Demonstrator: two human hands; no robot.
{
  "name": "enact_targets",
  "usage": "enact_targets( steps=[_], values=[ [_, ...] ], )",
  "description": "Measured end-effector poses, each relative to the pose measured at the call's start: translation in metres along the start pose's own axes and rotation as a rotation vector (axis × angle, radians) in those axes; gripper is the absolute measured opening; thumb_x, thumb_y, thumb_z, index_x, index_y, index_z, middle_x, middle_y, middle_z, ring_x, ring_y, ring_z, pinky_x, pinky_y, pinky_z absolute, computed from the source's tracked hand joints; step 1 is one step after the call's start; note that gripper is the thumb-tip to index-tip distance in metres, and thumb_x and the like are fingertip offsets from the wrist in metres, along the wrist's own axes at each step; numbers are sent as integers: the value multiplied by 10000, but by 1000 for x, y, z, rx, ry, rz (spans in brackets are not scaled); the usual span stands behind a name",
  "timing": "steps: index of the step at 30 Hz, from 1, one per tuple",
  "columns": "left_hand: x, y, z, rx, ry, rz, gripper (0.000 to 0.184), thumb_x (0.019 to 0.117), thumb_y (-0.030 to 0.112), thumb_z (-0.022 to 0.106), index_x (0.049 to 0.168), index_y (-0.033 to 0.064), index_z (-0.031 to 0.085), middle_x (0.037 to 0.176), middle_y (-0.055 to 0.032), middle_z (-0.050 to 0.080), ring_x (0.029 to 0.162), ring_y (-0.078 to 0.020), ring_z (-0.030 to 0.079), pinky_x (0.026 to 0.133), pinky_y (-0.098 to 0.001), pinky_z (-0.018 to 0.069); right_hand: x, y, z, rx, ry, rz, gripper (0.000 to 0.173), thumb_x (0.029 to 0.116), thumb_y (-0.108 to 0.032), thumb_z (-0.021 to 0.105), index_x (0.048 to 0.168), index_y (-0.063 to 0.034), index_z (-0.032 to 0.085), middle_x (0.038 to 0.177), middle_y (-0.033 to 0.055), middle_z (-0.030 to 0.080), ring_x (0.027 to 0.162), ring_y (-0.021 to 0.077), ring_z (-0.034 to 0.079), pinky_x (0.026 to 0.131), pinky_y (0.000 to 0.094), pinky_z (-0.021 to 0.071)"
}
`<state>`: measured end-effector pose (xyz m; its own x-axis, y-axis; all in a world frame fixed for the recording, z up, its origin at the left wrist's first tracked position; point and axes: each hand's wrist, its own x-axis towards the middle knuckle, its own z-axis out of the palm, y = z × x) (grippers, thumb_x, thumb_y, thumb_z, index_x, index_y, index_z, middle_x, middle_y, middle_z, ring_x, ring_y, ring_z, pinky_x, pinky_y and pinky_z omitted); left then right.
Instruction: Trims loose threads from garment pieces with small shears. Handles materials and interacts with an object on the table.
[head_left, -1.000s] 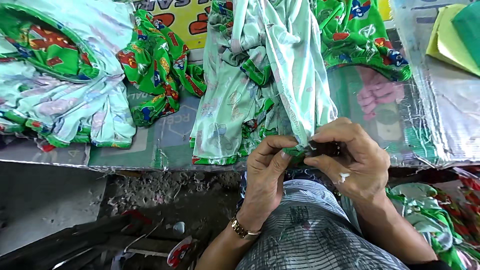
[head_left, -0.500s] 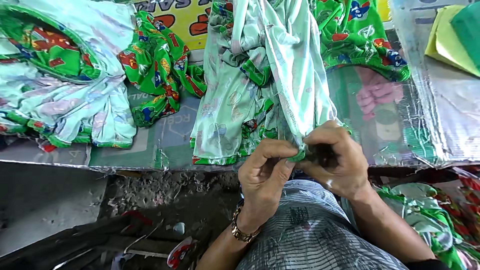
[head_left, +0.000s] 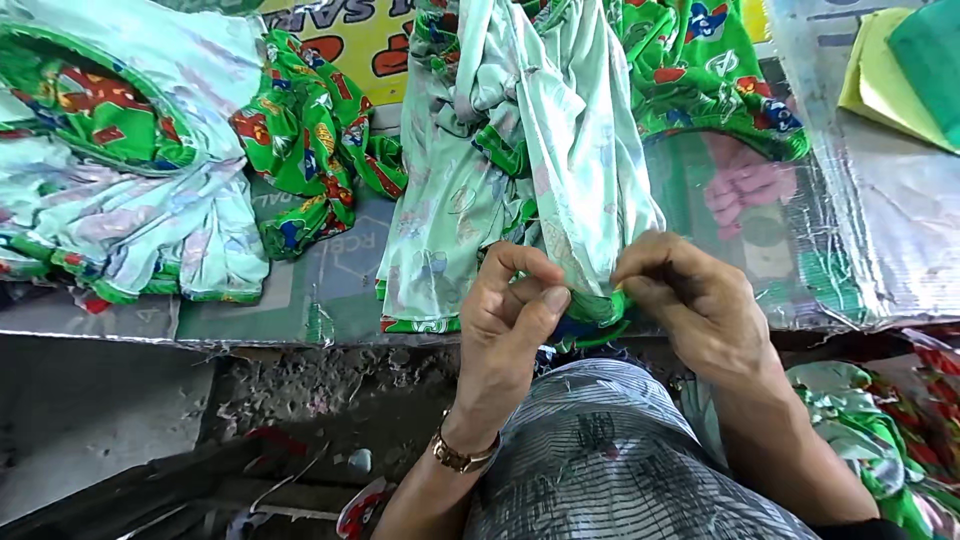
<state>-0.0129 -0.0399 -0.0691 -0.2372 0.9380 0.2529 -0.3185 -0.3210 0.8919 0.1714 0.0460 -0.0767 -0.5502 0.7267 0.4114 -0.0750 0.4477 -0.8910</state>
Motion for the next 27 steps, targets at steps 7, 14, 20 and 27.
enact_targets(
  steps=[7, 14, 20, 27],
  values=[
    [-2, -3, 17, 452, -46, 257, 143, 1023, 79, 594, 1165, 102, 594, 1002, 36, 671, 850, -6, 668, 758, -173, 588, -3, -11, 5, -236, 71, -257, 257, 923, -230, 775, 1084, -81, 641, 907, -23, 566, 735, -40, 511, 628, 81, 431],
    [-5, -5, 18, 362, 37, 176, 198, 1021, 80, 583, 1198, 157, 623, 956, 49, 704, 816, -23, 686, 751, -199, 593, -1, -2, -4, 43, 128, -108, 99, 1047, -192, 584, 1001, -116, 629, 843, -74, 626, 669, -39, 571, 571, 117, 502],
    [-2, -11, 11, 31, 96, -10, 160, 1023, 105, 596, 1160, 172, 646, 874, 1, 729, 821, -72, 720, 806, -261, 605, 0, 5, 1, 57, 36, -143, 214, 978, -237, 703, 1074, -48, 675, 954, -35, 612, 765, -22, 559, 637, 119, 499],
    [-4, -12, 10, -93, 113, -71, 160, 1021, 89, 589, 1147, 163, 655, 862, -24, 720, 795, -84, 720, 781, -269, 613, 1, 10, 3, 437, 86, 10, 100, 1020, -170, 618, 974, -117, 689, 879, -43, 632, 629, -17, 524, 514, 130, 442]
  ],
)
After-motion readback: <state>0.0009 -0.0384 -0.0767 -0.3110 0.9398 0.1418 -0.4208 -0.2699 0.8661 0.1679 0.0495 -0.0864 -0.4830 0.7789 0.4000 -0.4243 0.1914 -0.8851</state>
